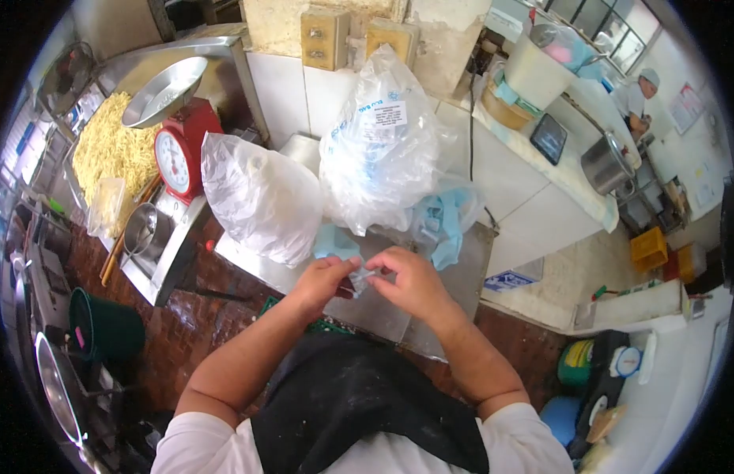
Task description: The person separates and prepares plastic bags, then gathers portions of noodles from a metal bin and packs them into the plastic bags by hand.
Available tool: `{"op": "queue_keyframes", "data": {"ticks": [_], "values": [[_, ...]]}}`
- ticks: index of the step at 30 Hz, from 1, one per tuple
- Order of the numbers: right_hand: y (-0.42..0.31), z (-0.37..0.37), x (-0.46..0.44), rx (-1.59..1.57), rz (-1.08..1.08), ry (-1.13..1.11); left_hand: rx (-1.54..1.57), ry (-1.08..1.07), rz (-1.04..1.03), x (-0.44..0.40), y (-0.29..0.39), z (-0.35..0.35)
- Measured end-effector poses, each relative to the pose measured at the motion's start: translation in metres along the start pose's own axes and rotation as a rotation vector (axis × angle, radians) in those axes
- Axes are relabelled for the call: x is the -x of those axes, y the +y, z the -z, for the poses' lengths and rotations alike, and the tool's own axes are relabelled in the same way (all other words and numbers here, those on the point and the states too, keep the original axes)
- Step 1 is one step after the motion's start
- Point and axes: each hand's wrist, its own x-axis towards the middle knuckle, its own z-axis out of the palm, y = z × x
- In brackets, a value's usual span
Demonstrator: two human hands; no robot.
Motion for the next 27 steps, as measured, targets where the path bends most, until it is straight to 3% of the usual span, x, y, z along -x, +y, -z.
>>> {"op": "queue_keyframes", "data": {"ticks": [19, 27], "values": [[0.000, -0.003, 0.006, 0.102, 0.090, 0.077, 0.073, 0.085, 0.052, -0.022, -0.009, -0.003], [-0.012, 0.016, 0.021, -0.127, -0.023, 0.065, 0.091, 0.203, 0.010, -0.053, -0.033, 0.001]]}}
